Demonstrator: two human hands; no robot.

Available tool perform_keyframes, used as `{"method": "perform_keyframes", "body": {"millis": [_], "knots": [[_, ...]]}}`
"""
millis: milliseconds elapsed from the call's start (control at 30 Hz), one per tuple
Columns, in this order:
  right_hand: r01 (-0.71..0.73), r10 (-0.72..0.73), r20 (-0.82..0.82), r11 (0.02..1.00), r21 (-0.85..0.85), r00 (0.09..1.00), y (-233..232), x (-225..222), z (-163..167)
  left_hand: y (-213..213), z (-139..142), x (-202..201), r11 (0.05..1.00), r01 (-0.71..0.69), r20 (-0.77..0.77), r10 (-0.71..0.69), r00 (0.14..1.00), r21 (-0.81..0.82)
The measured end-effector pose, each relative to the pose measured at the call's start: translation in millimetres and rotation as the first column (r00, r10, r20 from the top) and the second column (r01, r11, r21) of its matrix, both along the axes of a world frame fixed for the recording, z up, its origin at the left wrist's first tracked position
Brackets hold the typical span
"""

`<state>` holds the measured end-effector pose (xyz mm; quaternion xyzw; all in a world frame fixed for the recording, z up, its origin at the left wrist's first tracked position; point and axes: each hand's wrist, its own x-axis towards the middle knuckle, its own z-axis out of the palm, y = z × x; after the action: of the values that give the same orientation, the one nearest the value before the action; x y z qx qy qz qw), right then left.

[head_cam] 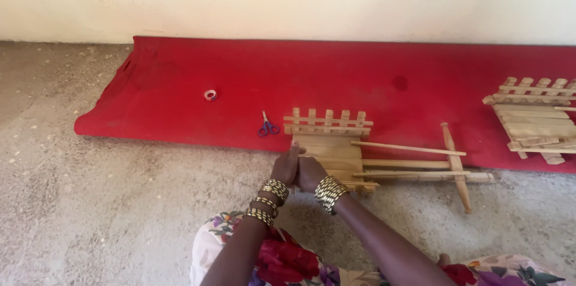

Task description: The person sits on the floor and works on a small wooden handloom placed on a red mat, pressing and aligning wooden slats and moving rods back and forth to weave and compact the woven material. The hands repeatedly adjust the frame parts and reposition the work as they go.

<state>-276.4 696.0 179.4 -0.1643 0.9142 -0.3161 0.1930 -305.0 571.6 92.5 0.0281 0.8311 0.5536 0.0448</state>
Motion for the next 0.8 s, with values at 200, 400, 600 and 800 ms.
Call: {"method": "perform_keyframes", "body": {"millis": [200,400,600,800], "knots": [[-0.069,0.028,0.196,0.977,0.203,0.980,46.1,-18.9,-15.1,17.4,29.0,25.9,0.915,0.136,0.134,-0.091,0.987,-0.380],[0.249,-0.194,-0.201,0.920,0.303,0.960,132.4,-54.8,-51.8,30.1,64.6,34.6,0.909,0.036,0.179,0.044,0.983,-0.416],[0.311,-0.204,-0.273,0.842,0.442,0.940,101.6,-58.2,-84.4,27.8,60.8,36.4,0.929,-0.128,0.030,0.148,0.989,-0.348],[0.092,-0.082,-0.125,0.993,0.068,0.989,53.5,-52.3,-63.4,28.8,52.3,36.5,0.928,-0.297,-0.108,0.279,0.954,-0.224]]}}
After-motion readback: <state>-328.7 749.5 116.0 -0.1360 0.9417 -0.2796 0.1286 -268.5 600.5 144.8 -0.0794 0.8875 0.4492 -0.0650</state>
